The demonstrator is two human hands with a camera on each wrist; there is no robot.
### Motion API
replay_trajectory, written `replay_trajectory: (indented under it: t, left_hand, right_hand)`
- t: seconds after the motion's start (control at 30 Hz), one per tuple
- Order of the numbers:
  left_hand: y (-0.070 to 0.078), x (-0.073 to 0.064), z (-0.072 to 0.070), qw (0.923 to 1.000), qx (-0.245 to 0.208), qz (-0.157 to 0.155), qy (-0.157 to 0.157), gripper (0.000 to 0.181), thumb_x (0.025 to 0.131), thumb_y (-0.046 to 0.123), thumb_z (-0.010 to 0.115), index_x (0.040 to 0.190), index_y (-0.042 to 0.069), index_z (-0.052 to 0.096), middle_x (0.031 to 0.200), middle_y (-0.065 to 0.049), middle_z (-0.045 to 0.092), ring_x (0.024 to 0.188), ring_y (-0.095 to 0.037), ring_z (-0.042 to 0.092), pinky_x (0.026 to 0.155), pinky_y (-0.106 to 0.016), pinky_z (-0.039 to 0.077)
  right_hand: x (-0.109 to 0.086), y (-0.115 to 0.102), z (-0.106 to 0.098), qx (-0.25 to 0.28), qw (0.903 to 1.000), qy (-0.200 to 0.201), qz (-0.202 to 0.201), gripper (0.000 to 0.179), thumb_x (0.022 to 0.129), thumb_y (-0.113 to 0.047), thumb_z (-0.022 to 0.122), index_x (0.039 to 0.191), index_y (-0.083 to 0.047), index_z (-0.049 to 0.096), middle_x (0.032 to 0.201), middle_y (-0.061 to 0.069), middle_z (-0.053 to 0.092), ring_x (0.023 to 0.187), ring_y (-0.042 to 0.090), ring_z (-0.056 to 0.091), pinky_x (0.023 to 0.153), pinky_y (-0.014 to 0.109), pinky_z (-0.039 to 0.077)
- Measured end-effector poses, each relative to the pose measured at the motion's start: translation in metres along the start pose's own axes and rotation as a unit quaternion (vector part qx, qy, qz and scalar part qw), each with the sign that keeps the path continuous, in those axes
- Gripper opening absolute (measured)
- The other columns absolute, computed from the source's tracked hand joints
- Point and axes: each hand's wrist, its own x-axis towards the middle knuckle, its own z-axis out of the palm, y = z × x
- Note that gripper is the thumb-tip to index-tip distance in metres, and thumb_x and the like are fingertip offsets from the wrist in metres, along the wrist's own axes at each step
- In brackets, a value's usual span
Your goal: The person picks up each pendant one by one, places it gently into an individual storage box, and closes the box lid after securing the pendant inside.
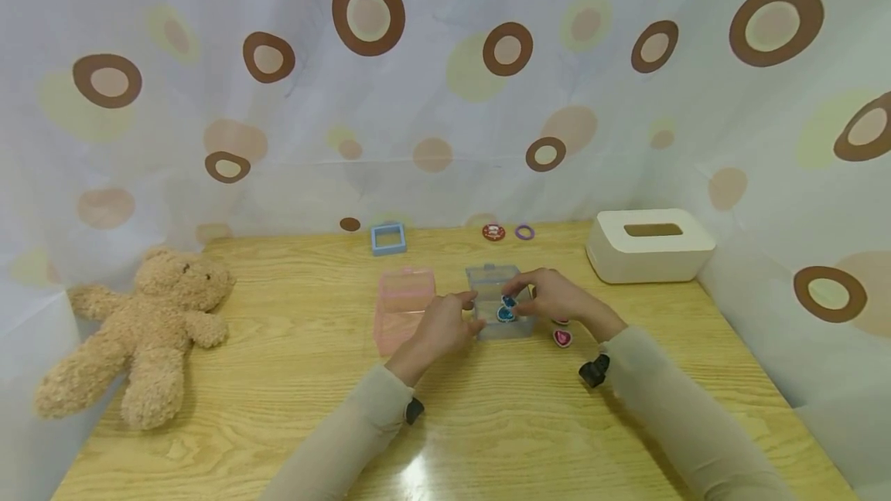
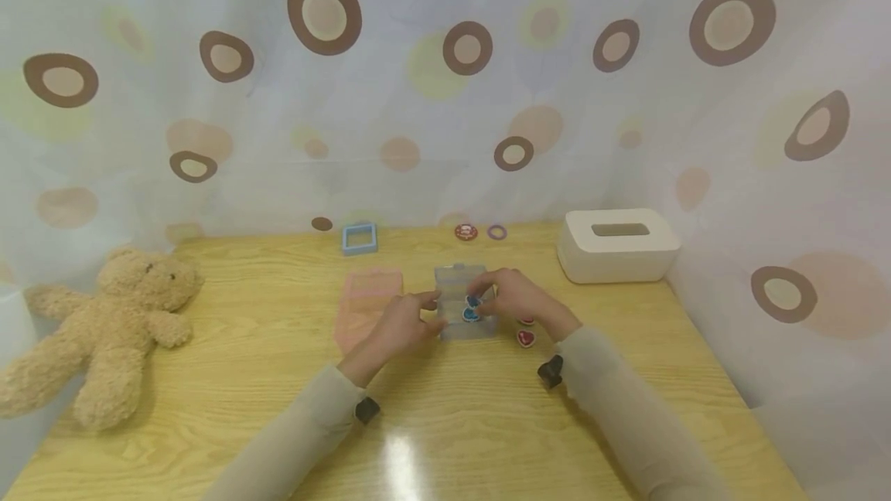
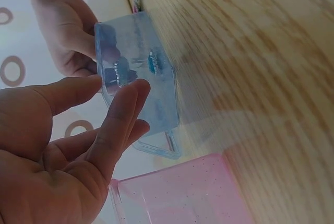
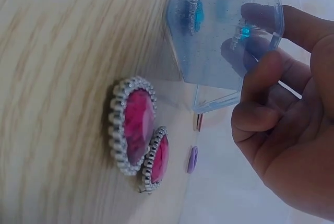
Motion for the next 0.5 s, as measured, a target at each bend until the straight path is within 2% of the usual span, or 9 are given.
replay_trajectory:
  t: [0.1, 0.27, 0.43, 0.47, 0.5]
  left_hand:
    - [-0.0003, 0.0, 0.0, 1.0, 0.006, 0.0, 0.0, 0.056, 0.093, 0.023, 0.071, 0.143, 0.004, 0.053, 0.129, -0.015, 0.068, 0.053, -0.01, 0.045, 0.06, -0.023, 0.043]
    - [-0.0011, 0.0005, 0.0006, 0.9999, 0.01, 0.003, 0.004, 0.056, 0.093, 0.024, 0.072, 0.142, 0.004, 0.054, 0.127, -0.015, 0.069, 0.078, -0.017, 0.063, 0.077, -0.031, 0.051]
    - [-0.0024, 0.0015, 0.0014, 0.9999, 0.007, 0.006, 0.006, 0.056, 0.093, 0.023, 0.072, 0.142, 0.003, 0.054, 0.126, -0.015, 0.07, 0.106, -0.027, 0.069, 0.089, -0.038, 0.054]
    - [-0.0026, 0.0018, 0.0015, 0.9999, 0.007, 0.006, 0.006, 0.056, 0.093, 0.023, 0.072, 0.142, 0.003, 0.054, 0.126, -0.015, 0.07, 0.108, -0.027, 0.068, 0.09, -0.038, 0.055]
    - [-0.0026, 0.0019, 0.0014, 1.0, 0.005, 0.005, 0.005, 0.056, 0.092, 0.023, 0.072, 0.142, 0.003, 0.054, 0.127, -0.015, 0.069, 0.102, -0.027, 0.07, 0.087, -0.038, 0.055]
  right_hand:
    - [0.0004, -0.0017, 0.0003, -0.005, 1.0, 0.0, 0.001, 0.035, 0.089, -0.017, 0.073, 0.123, -0.008, 0.069, 0.119, 0.008, 0.072, 0.084, 0.01, 0.066, 0.074, 0.03, 0.054]
    - [0.0014, -0.0032, 0.0015, -0.028, 0.9996, 0.003, 0.001, 0.032, 0.089, -0.018, 0.074, 0.12, -0.011, 0.071, 0.117, 0.005, 0.073, 0.094, 0.015, 0.068, 0.078, 0.033, 0.055]
    - [0.0015, -0.0039, 0.0022, -0.037, 0.9993, 0.005, 0.001, 0.032, 0.088, -0.018, 0.075, 0.12, -0.011, 0.072, 0.116, 0.004, 0.073, 0.1, 0.021, 0.068, 0.082, 0.037, 0.056]
    - [0.0015, -0.0039, 0.0022, -0.038, 0.9992, 0.005, 0.0, 0.032, 0.088, -0.017, 0.075, 0.12, -0.011, 0.072, 0.116, 0.005, 0.073, 0.1, 0.021, 0.068, 0.081, 0.037, 0.056]
    - [0.0015, -0.004, 0.002, -0.037, 0.9993, 0.006, 0.001, 0.033, 0.088, -0.017, 0.075, 0.12, -0.01, 0.071, 0.115, 0.005, 0.073, 0.098, 0.022, 0.068, 0.08, 0.037, 0.056]
